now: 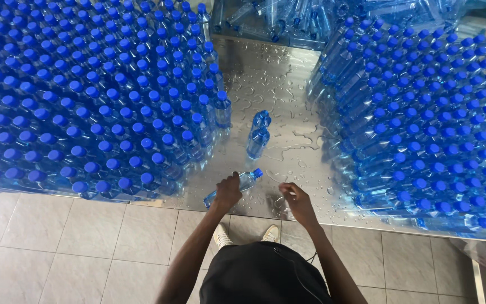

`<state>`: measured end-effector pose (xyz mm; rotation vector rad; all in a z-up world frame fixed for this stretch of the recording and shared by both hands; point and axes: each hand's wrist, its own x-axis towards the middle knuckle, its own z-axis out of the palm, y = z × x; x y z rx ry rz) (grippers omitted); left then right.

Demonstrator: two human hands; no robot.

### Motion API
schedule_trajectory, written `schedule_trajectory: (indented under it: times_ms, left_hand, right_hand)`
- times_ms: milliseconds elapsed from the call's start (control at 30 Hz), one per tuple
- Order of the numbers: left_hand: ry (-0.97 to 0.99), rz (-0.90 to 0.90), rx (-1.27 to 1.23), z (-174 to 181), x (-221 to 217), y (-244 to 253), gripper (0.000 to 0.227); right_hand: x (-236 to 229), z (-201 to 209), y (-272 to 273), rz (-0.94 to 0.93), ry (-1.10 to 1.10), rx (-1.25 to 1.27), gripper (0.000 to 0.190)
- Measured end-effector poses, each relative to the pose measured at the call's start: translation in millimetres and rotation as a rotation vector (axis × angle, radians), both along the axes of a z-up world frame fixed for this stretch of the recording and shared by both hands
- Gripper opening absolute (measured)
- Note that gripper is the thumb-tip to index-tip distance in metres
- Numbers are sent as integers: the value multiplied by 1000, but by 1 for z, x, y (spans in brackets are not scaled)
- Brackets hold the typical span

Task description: The person repeatedly picks up plastic water bottles from a large pile on a metal table, screws blue caps onto them, and places the capped bottles into a separate pile. The task is performed by hand without tools.

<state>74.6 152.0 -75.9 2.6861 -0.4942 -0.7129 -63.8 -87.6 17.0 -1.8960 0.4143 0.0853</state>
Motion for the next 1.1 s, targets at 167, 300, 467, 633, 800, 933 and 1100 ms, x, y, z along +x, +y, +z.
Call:
schedule_trajectory:
  times_ms: [167,300,467,633,800,933,1100]
  left_hand:
    - [78,-45,-270,103,-17,12,74]
    - [172,-54,-404,156,-31,13,71]
    - [143,-94,-421,166,-36,10,70]
    - [148,-168,-505,179,-37,17,68]
    - [68,-165,-514,145,-49,1,73]
    - [-123,-237,-431,121,-45,-10,70]
    - [73,-266,-506,182,-37,-6,71]
  right_hand:
    - [26,35,12,156,-216,-269,44]
    - [46,75,5,665,-383,-737,43]
    - [60,112,-4,986,-469,-1180,45]
    - [62,114,-4,1082,-565,-1277,55]
    - [66,124,2,855,-124,-992,60]
    - [53,126,-22,511,544,10,76]
    - [39,149,-36,800,-62,-882,54]
